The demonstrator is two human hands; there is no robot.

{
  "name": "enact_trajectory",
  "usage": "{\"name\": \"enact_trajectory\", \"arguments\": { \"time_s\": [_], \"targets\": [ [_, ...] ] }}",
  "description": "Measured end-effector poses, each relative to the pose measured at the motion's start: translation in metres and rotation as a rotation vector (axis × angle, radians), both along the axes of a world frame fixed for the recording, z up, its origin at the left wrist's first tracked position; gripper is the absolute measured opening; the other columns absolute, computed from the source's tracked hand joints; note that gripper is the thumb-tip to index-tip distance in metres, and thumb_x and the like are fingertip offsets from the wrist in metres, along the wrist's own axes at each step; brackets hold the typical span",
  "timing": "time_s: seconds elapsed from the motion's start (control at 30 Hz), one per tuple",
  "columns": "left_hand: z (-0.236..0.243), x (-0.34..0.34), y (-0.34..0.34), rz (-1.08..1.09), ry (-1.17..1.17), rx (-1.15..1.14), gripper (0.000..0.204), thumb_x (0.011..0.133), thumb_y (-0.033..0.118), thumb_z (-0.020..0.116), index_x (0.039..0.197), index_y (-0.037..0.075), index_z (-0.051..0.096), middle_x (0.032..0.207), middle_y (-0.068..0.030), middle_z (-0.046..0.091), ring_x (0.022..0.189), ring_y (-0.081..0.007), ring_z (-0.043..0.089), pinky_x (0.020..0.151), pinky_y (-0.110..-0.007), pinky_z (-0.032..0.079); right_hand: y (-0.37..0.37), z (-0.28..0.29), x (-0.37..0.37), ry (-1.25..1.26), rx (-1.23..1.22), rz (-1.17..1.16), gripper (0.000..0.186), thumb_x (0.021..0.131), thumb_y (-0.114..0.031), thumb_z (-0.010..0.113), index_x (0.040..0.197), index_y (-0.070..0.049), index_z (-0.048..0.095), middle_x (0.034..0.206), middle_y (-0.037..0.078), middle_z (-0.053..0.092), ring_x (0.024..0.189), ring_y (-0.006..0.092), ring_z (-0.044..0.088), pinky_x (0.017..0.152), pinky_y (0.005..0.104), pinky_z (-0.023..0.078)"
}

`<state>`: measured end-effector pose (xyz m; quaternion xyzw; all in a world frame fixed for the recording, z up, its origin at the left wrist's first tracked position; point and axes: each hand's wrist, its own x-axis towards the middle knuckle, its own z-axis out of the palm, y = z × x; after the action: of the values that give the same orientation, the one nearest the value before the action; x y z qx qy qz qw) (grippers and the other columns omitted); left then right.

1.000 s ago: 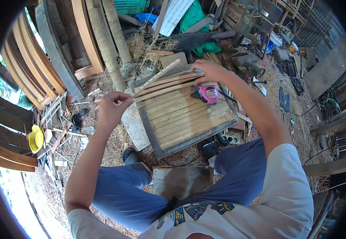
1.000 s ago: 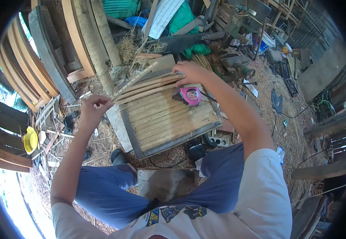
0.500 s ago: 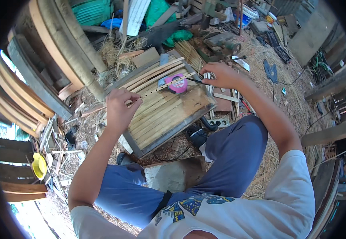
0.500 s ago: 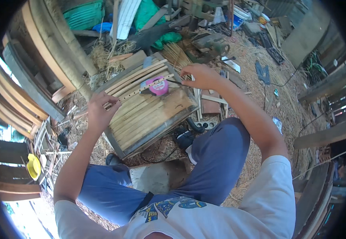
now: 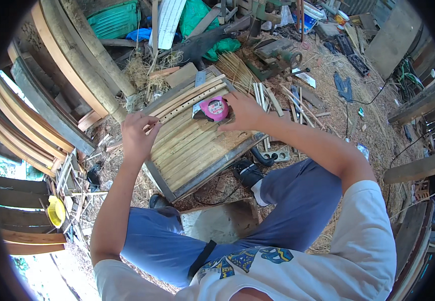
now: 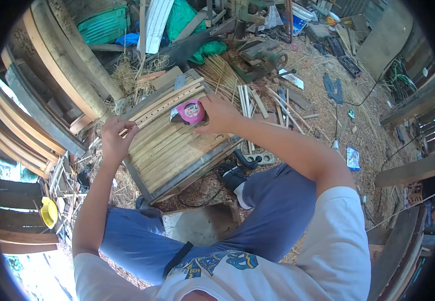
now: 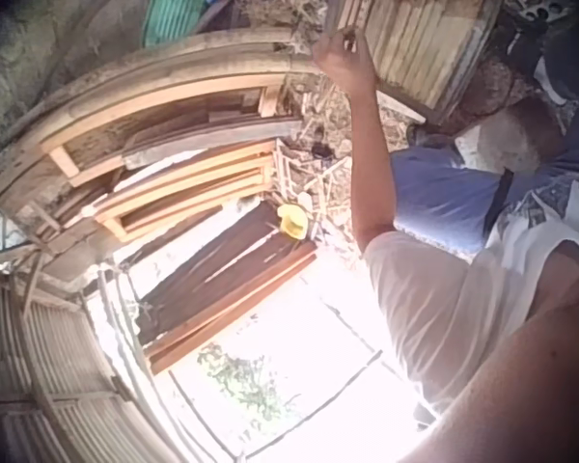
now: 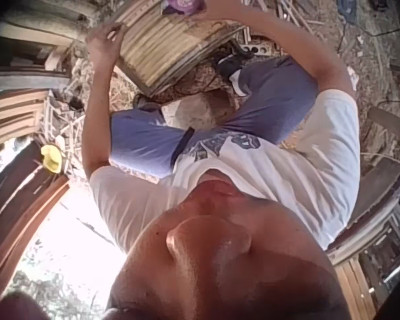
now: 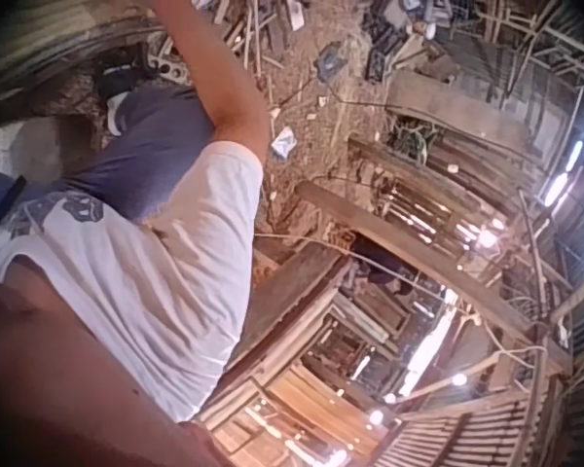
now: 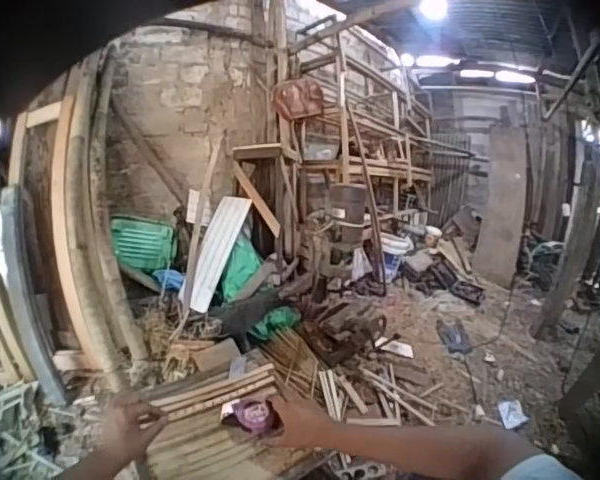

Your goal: The person measures a wooden strip using a tape measure, marks it with a pencil, and then cuts the wood using a hand saw.

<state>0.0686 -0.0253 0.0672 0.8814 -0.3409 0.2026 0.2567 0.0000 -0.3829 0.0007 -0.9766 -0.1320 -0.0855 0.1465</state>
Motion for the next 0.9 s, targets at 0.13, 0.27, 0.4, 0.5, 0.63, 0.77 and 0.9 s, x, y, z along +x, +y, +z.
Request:
{"name": "enact_trajectory", "arguments": {
  "time_s": [0.13,0.27,0.4,0.5,0.63,0.77,0.9],
  "targets": [
    [-0.005,0.005,0.01,0.014,-0.029,0.005,0.013,0.08,0.015,0.087,0.09,0.011,0.08,0.084,-0.0015,0.068,0.095,-0.0259,0.063,0.088,-0.044,0.046,0.027,-0.013,0.007,-0.025,0.068,-0.157,0.105,0.069,-0.064,0.091,0.142,-0.002,0.049,0.135,0.021,0.061,0.13,0.0391,0.06,0.11,0.0587,0.043],
    [-0.008,0.007,0.003,-0.007,-0.013,-0.011,0.013,0.08,0.014,0.087,0.09,0.009,0.08,0.085,-0.003,0.069,0.092,-0.0265,0.064,0.086,-0.043,0.048,0.017,-0.024,0.023,-0.065,0.182,-0.14,0.094,0.07,-0.057,0.091,0.135,-0.001,0.052,0.128,0.023,0.064,0.122,0.0405,0.064,0.104,0.053,0.05],
    [-0.006,0.007,0.004,-0.022,0.021,-0.062,0.012,0.081,0.011,0.087,0.09,0.007,0.08,0.085,-0.0056,0.07,0.088,-0.0274,0.066,0.083,-0.042,0.05,0.005,0.003,0.021,-0.071,0.421,-0.202,0.086,0.071,-0.054,0.091,0.127,0.002,0.056,0.116,0.026,0.069,0.109,0.0431,0.069,0.095,0.0474,0.056],
    [-0.009,0.006,0.0,-0.04,0.006,-0.103,0.013,0.083,0.009,0.087,0.091,0.004,0.079,0.085,-0.0085,0.07,0.086,-0.0264,0.067,0.079,-0.04,0.052,-0.031,0.028,0.009,-0.067,0.438,-0.319,0.09,0.07,-0.06,0.091,0.125,0.003,0.059,0.115,0.028,0.071,0.109,0.043,0.071,0.094,0.0489,0.057],
    [-0.012,-0.011,-0.02,-0.051,0.088,-0.162,0.014,0.086,0.008,0.085,0.097,0.003,0.078,0.086,-0.0086,0.068,0.083,-0.023,0.065,0.077,-0.036,0.051,-0.11,0.033,-0.01,-0.023,0.401,-0.538,0.101,0.067,-0.072,0.088,0.128,0.005,0.062,0.118,0.027,0.073,0.111,0.0404,0.072,0.096,0.0462,0.056],
    [-0.025,-0.033,-0.046,-0.13,0.206,-0.095,0.013,0.087,0.006,0.084,0.097,0.002,0.078,0.088,-0.0085,0.069,0.085,-0.0225,0.065,0.079,-0.036,0.052,-0.195,0.012,-0.034,0.057,0.43,-0.671,0.108,0.065,-0.076,0.087,0.13,0.007,0.065,0.119,0.026,0.074,0.11,0.0369,0.073,0.097,0.0447,0.056],
    [-0.03,-0.043,-0.078,-0.202,0.346,-0.012,0.015,0.086,0.006,0.084,0.099,0.002,0.078,0.088,-0.0087,0.068,0.086,-0.022,0.066,0.079,-0.034,0.052,-0.227,-0.019,-0.078,0.274,0.388,-0.756,0.101,0.065,-0.071,0.089,0.127,0.006,0.069,0.118,0.026,0.074,0.108,0.0367,0.073,0.095,0.0443,0.056]
  ]
}}
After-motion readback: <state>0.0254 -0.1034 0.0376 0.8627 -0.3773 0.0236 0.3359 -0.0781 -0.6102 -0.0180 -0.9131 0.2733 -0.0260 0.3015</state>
